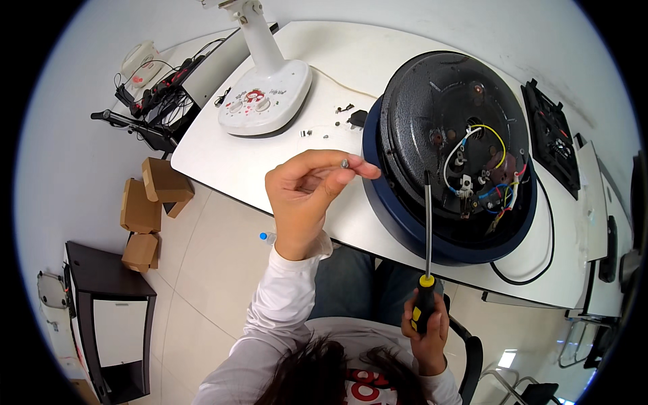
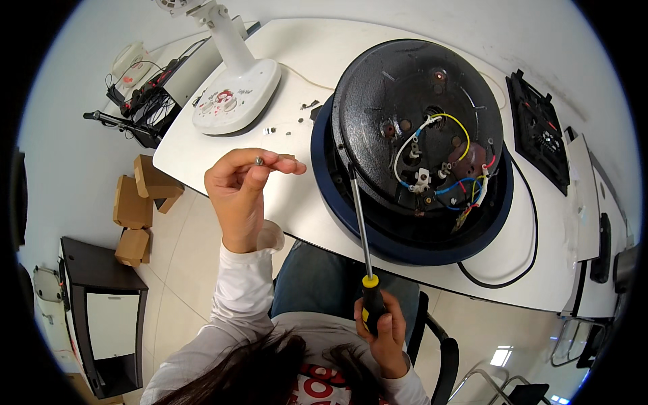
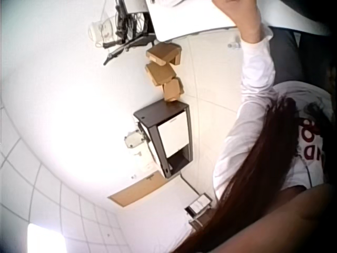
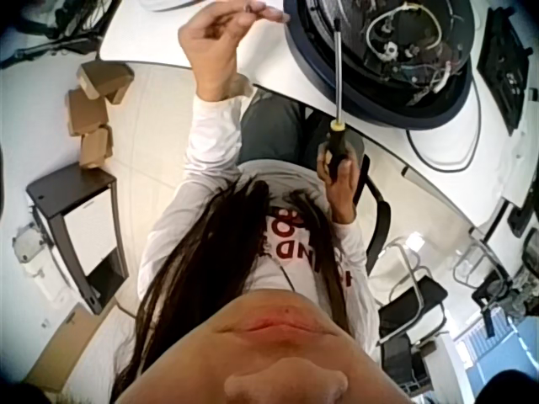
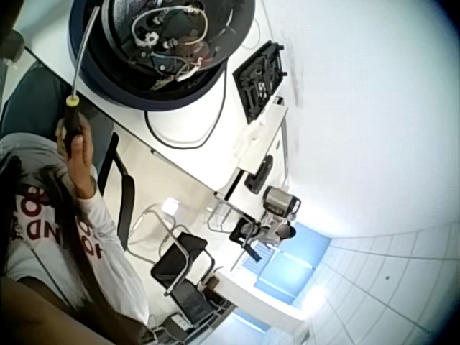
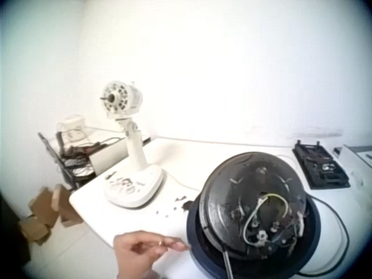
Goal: The person uses a screwdriver to tighten screws on the internal wiring of a disassembled circular appliance base. They repeatedly adjust wires and fasten components while holding the device steady with the other hand.
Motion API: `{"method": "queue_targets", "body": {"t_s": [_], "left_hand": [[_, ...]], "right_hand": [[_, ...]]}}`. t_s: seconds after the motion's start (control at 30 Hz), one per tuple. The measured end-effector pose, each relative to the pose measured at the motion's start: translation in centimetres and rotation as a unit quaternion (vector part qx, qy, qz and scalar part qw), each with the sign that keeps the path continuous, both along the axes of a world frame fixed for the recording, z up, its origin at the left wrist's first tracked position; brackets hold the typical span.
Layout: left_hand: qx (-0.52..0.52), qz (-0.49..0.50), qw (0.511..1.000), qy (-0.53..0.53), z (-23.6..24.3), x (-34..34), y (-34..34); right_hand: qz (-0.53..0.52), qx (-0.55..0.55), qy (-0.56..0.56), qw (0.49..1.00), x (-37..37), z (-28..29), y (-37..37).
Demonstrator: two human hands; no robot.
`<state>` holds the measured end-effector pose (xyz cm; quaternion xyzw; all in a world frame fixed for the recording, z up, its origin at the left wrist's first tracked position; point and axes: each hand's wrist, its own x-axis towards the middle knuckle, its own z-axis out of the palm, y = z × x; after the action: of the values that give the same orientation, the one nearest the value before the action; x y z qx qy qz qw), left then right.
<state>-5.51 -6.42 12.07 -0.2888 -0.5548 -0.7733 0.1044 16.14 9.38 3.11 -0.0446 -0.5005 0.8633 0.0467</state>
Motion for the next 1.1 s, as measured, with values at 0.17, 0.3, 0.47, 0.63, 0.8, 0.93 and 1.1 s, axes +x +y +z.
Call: {"method": "queue_targets", "body": {"t_s": [0.17, 0.3, 0.47, 0.63, 0.8, 0.93, 1.1], "left_hand": [[-0.112, 0.096, 0.989, -0.011, -1.6, -0.9, -1.2], [-0.266, 0.199, 0.943, 0.025, -4.7, -2.9, -2.9], [-0.494, 0.318, 0.790, 0.174, -6.8, -4.7, -3.7], [-0.569, 0.330, 0.724, 0.208, -6.5, -6.5, -2.4], [-0.596, 0.334, 0.698, 0.215, -7.0, -7.3, -1.6], [-0.587, 0.338, 0.708, 0.200, -7.1, -7.3, -1.8], [-0.521, 0.323, 0.770, 0.174, -7.7, -7.6, -2.1]], "right_hand": [[-0.027, 0.019, -0.006, 0.999, -0.1, 0.5, 0.2], [-0.053, 0.028, -0.003, 0.998, -0.1, 0.4, 1.0], [-0.070, 0.044, 0.004, 0.997, -0.1, 0.7, 1.4], [-0.064, 0.044, 0.000, 0.997, 0.0, 0.7, 1.7], [-0.081, 0.046, -0.004, 0.996, 0.2, 0.6, 1.9], [-0.086, 0.061, -0.007, 0.994, 0.1, 0.7, 2.2], [-0.088, 0.054, 0.011, 0.995, 0.1, 0.5, 2.5]]}}
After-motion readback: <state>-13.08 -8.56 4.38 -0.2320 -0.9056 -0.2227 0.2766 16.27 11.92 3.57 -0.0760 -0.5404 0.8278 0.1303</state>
